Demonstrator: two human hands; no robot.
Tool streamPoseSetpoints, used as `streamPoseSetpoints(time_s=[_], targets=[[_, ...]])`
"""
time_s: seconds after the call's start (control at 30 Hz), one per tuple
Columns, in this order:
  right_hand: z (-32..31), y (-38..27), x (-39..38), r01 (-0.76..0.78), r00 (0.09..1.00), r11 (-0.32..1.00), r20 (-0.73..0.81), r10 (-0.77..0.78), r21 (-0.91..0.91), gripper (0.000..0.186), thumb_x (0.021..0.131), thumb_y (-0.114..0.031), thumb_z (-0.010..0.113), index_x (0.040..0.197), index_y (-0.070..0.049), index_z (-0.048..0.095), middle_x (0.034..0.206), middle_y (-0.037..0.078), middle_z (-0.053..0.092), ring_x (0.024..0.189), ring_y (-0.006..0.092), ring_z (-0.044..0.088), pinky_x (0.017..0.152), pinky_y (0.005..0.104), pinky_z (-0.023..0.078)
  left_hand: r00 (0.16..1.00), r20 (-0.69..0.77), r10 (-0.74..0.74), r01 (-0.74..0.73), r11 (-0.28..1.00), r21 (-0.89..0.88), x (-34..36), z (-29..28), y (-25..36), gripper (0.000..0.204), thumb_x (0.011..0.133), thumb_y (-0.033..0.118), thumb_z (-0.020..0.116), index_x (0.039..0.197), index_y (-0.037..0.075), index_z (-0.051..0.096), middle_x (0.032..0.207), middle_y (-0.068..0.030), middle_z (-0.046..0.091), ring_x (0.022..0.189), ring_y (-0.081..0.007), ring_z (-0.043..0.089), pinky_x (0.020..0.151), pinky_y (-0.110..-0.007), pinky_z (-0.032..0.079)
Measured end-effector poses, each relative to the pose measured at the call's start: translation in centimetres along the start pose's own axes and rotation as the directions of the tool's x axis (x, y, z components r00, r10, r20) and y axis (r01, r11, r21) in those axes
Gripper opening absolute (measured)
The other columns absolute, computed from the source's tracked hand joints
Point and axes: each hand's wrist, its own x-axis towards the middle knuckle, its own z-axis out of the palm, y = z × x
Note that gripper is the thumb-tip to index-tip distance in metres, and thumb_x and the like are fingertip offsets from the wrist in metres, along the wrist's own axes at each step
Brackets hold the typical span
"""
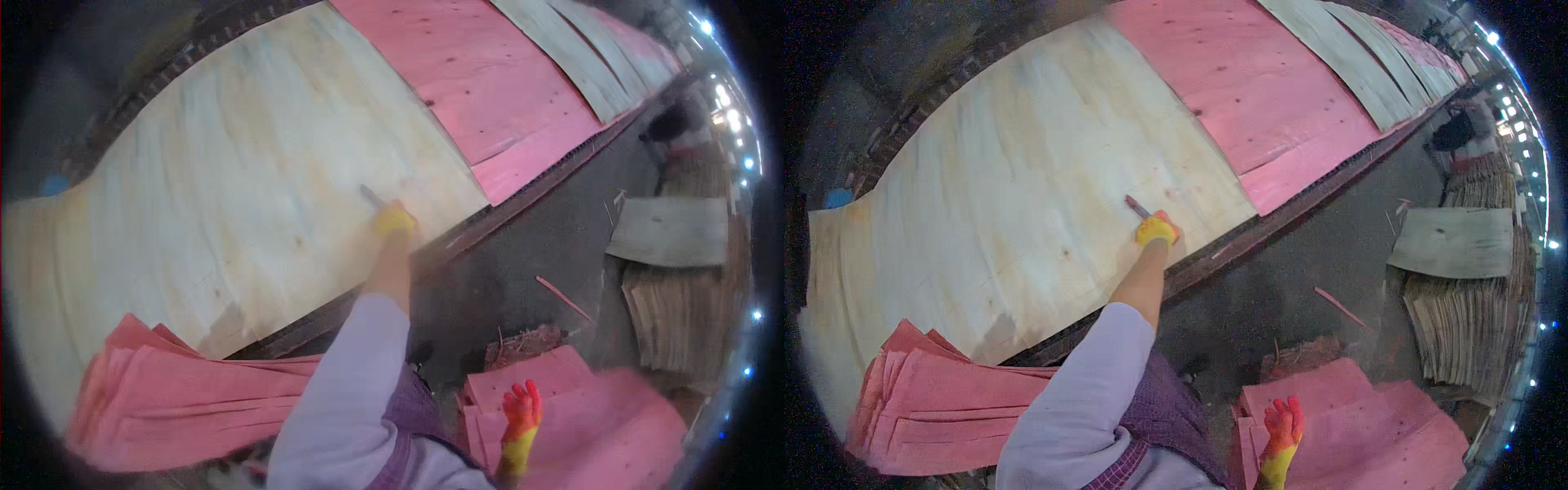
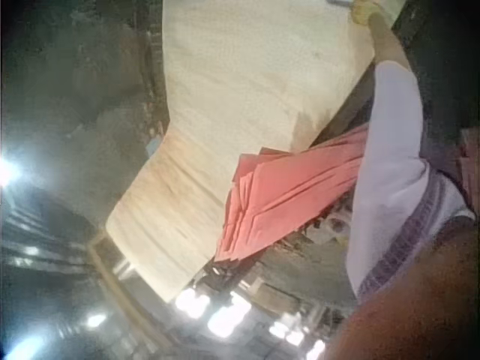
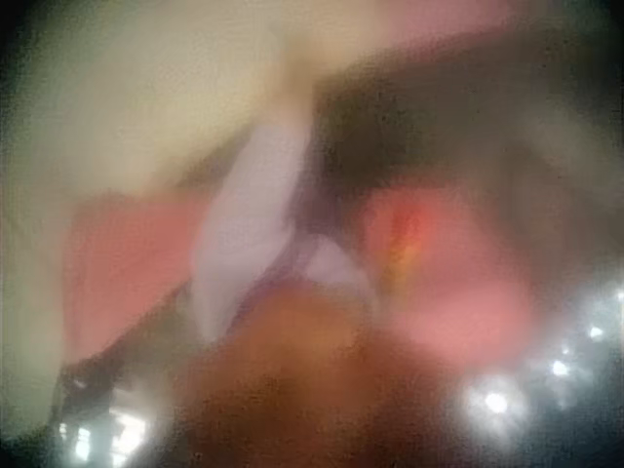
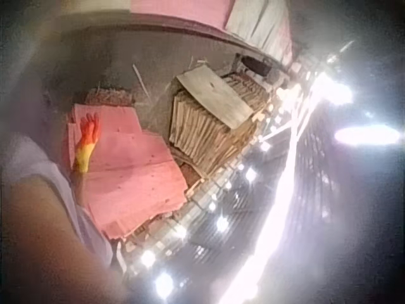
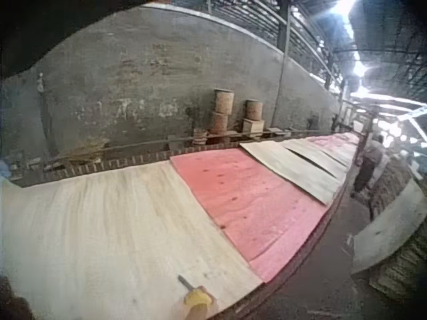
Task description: The person lays veneer sheets onto boards on a long table by hand. The person then walks across the factory floor to a large stack of veneer sheets and trims its edges using shears.
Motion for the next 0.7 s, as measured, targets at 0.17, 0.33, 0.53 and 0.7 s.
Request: streamPoseSetpoints(time_s=[0.17,0.33,0.53,0.7], targets=[[1.7,5.8,-2.4,-0.021,0.999,0.999,0.045,0.022,-0.029,0.057,0.091,-0.033,0.056,0.138,-0.007,0.037,0.123,0.015,0.052,0.098,0.0217,0.057,0.085,0.0318,0.045,0.961,-0.272,0.054,-0.104,0.979,-0.174,0.9,2.7,-5.3,0.025,0.084,0.022,0.053,0.107,0.014,0.059,0.090,-0.0126,0.064,0.086,-0.0270,0.064,0.070,-0.041,0.051],[8.5,8.7,-2.1,-0.006,0.982,1.000,0.189,0.000,0.030,0.059,0.092,-0.032,0.056,0.140,-0.008,0.033,0.132,0.014,0.046,0.110,0.0228,0.051,0.093,0.0346,0.040,0.786,0.063,0.615,-0.310,0.480,-0.821,-11.1,1.1,-12.0,0.022,0.079,0.003,0.056,0.099,0.011,0.061,0.084,-0.0018,0.061,0.071,-0.0150,0.058,0.062,-0.032,0.049],[19.6,14.8,0.5,-0.183,0.747,0.981,0.658,0.093,0.070,0.048,0.093,-0.042,0.052,0.124,-0.005,0.050,0.119,0.012,0.057,0.109,0.0212,0.054,0.094,0.0411,0.040,0.540,-0.144,0.829,-0.700,0.348,-0.623,-27.7,0.9,-23.0,0.031,0.068,0.006,0.065,0.099,0.010,0.064,0.101,-0.0117,0.063,0.096,-0.0326,0.059,0.082,-0.040,0.049],[22.1,17.9,-1.4,-0.441,0.766,0.847,0.616,0.184,0.297,0.044,0.093,-0.040,0.053,0.121,-0.006,0.053,0.118,0.009,0.059,0.106,0.0256,0.057,0.090,0.0412,0.044,0.666,-0.144,0.732,-0.666,0.495,-0.558,-28.3,-8.1,-31.4,0.054,0.075,0.023,0.071,0.124,0.008,0.055,0.130,-0.0158,0.052,0.127,-0.0299,0.044,0.105,-0.040,0.036]])
